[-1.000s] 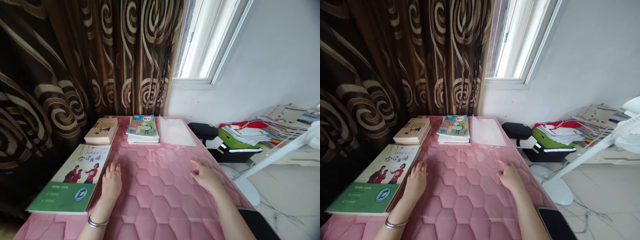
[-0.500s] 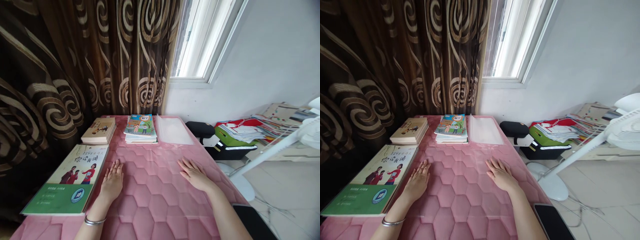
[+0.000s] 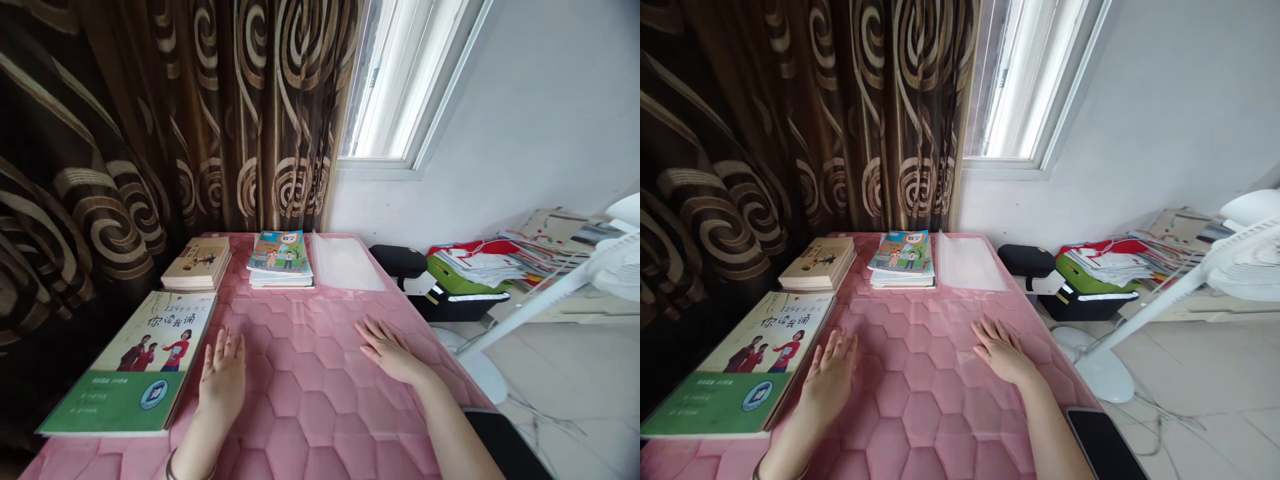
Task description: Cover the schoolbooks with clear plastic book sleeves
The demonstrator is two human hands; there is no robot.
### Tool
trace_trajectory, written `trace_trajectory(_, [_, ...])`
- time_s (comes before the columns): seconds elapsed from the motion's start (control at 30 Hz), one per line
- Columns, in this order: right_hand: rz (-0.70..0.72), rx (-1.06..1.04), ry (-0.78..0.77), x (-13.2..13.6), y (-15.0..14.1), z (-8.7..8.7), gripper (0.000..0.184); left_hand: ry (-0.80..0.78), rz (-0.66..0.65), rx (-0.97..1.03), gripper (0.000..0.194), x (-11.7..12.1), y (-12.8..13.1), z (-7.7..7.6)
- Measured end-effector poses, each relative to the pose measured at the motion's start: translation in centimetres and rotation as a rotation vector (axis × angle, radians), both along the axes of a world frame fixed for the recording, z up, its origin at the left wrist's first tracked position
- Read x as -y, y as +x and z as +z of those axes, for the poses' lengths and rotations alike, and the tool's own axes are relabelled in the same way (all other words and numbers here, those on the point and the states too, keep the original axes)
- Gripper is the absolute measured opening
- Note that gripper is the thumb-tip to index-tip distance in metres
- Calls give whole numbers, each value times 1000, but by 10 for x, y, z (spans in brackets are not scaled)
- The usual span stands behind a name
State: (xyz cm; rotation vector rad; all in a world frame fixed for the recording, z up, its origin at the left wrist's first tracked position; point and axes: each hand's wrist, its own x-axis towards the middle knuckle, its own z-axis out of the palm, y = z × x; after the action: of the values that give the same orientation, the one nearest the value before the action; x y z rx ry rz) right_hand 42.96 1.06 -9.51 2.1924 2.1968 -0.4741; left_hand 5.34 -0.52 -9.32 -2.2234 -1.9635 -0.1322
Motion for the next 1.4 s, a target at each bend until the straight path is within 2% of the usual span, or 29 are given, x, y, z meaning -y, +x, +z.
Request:
trace_trajectory(0.17, [-8,4,-27,-1,-1,1,57,-13,-96,87,53,3,19,1])
trace_trajectory(0.37, [-8,8,-5,0,-2,3,56,-161,-66,137,57,-14,14,3])
trace_trajectory(0.43, [-31,13,39,0,-6,9,54,-154,-58,131,57,-15,14,3])
trace_trajectory(0.53, [-124,-52,197,-10,-24,26,42,-129,-48,120,56,-14,18,3])
trace_trajectory(0.6, [-191,-262,300,-26,-44,41,33,-117,-37,113,56,-13,21,3])
trace_trajectory(0.63, [-226,-447,322,-37,-55,49,27,-116,-31,108,56,-12,22,4])
trace_trajectory(0.7, [-346,-902,209,-65,-80,63,17,-124,-19,97,56,-12,24,5])
trace_trajectory(0.73, [-374,-969,169,-80,-92,68,16,-133,-16,95,56,-11,25,6])
trace_trajectory(0.87, [-504,-1068,91,-139,-127,76,21,-150,-14,102,56,-11,25,7])
trace_trajectory(1.0, [-635,-1094,32,-178,-147,70,32,-124,-22,124,56,-10,24,6])
trace_trajectory(1.23, [-723,-1019,-15,-207,-162,54,35,-106,-25,142,56,-9,24,5])
trace_trajectory(1.4, [-690,-993,1,-212,-161,58,36,-133,-16,138,57,-10,25,7])
